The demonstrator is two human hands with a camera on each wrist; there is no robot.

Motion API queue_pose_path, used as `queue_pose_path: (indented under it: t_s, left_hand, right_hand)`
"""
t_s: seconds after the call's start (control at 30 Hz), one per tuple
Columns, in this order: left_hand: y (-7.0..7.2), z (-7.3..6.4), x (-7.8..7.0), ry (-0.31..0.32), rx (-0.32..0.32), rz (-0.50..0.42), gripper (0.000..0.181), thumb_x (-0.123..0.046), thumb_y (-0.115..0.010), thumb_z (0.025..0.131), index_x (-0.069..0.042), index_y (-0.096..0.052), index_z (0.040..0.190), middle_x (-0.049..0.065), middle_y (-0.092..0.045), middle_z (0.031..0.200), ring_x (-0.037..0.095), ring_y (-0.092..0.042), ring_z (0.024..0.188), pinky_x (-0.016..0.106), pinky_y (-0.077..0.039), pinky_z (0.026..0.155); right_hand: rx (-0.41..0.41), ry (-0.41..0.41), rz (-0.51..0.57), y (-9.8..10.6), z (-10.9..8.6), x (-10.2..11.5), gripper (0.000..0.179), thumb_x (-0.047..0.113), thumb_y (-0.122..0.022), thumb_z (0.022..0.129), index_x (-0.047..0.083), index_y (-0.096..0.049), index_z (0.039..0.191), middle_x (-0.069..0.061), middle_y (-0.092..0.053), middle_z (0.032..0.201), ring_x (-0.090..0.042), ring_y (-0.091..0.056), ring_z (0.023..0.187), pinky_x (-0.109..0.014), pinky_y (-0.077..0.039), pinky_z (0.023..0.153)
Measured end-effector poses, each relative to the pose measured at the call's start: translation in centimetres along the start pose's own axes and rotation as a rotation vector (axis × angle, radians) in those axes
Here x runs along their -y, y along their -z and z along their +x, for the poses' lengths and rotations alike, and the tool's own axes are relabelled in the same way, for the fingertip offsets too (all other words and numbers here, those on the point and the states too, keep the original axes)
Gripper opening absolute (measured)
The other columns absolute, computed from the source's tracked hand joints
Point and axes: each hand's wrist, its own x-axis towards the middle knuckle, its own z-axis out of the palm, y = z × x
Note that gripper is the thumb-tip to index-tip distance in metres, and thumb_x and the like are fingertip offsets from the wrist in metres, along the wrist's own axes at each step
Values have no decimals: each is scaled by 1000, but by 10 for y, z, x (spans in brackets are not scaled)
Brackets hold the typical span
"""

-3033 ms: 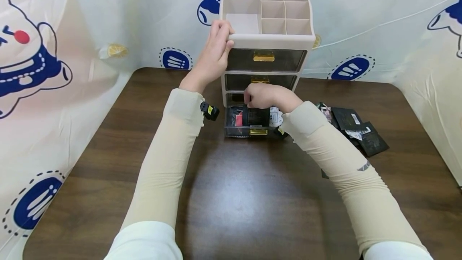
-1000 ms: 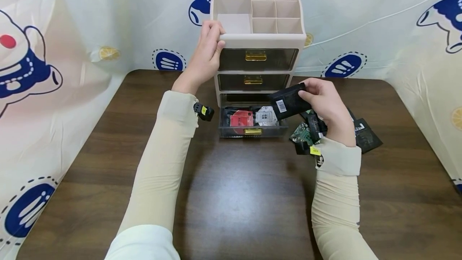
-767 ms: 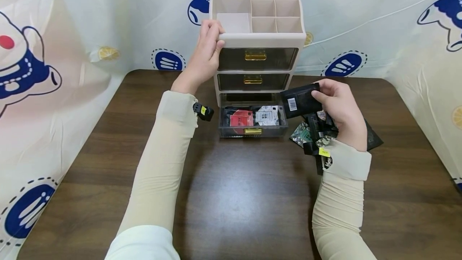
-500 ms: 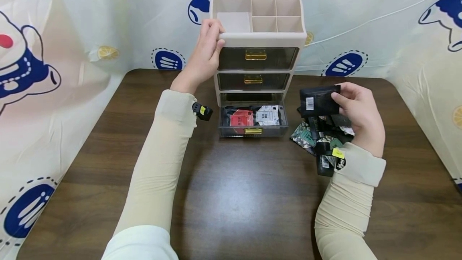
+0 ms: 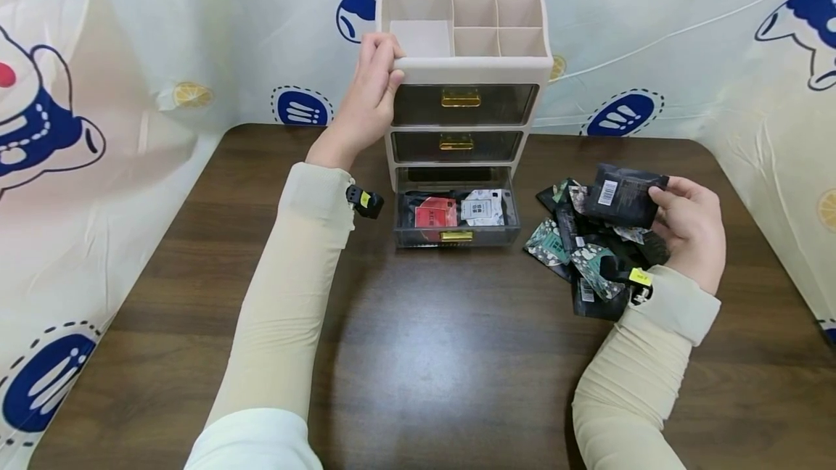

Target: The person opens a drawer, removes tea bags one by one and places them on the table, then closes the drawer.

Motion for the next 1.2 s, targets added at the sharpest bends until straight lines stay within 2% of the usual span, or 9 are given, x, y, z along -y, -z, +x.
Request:
queue_pose_path:
  t_s: [0.1, 0.3, 0.5, 0.67, 0.77, 0.87, 1.0, 1.1, 1.2]
  left_hand:
    - [1, 0, 0, -4, -7, 5, 29, -21, -34, 105, 5, -43, 114, 13, -30, 123, 24, -36, 120, 27, -30, 102]
    - [-1, 0, 0, -18, -5, 7, 28, -20, -34, 105, 6, -42, 112, 14, -30, 122, 25, -35, 118, 28, -30, 102]
    - [1, 0, 1, -27, -13, -6, 27, -19, -34, 105, 6, -40, 111, 13, -29, 121, 24, -34, 118, 27, -29, 101]
    - [0, 0, 1, -25, -14, 2, 27, -19, -34, 105, 6, -41, 112, 14, -29, 121, 24, -35, 119, 27, -29, 102]
    - [-1, 0, 1, -24, -11, -1, 26, -19, -35, 105, 6, -41, 111, 14, -29, 120, 25, -35, 118, 28, -29, 101]
    - [-1, 0, 1, -25, -8, -2, 26, -19, -35, 105, 5, -41, 110, 14, -30, 120, 25, -35, 118, 28, -29, 101]
    - [0, 0, 1, -22, -9, -1, 27, -19, -35, 105, 5, -41, 112, 14, -29, 121, 25, -35, 120, 27, -29, 101]
    - [1, 0, 1, -19, -10, 3, 27, -20, -35, 105, 5, -41, 113, 15, -30, 122, 24, -35, 122, 27, -30, 102]
    - [0, 0, 1, -16, -7, 10, 27, -20, -35, 105, 5, -42, 113, 15, -30, 123, 25, -35, 122, 27, -29, 103]
  right_hand:
    - [-33, -49, 54, 4, 6, -4, 17, 8, -61, 96, 23, -60, 104, 10, -52, 101, -1, -55, 76, -19, -50, 61]
    - [-87, -67, -7, 6, 8, -7, 23, 10, -56, 99, 22, -56, 119, 11, -55, 93, -3, -54, 66, -17, -47, 59]
    - [-141, -6, -53, -1, 4, -1, 10, 13, -57, 99, 20, -58, 105, 14, -64, 75, -2, -63, 65, -14, -50, 62]
    - [-152, 51, -210, -17, -3, 5, 8, 20, -55, 101, 26, -60, 101, 22, -64, 71, 3, -64, 69, -14, -46, 66]
    - [-79, 111, -310, -32, -6, 9, 8, 25, -53, 102, 27, -60, 104, 27, -64, 71, 6, -65, 71, -14, -46, 69]
    - [33, 178, -389, -50, -10, 12, 11, 28, -52, 103, 25, -60, 110, 30, -65, 74, 8, -66, 74, -14, -47, 72]
    - [174, 271, -464, -78, -15, 15, 31, 30, -51, 103, 12, -58, 126, 30, -66, 78, 8, -66, 79, -14, -48, 74]
    - [267, 318, -495, -99, -19, 17, 41, 30, -52, 103, 1, -55, 133, 26, -68, 83, 6, -67, 83, -15, -49, 78]
    - [363, 335, -535, -121, -23, 20, 41, 28, -53, 104, 0, -56, 133, 14, -72, 96, 1, -68, 89, -17, -49, 80]
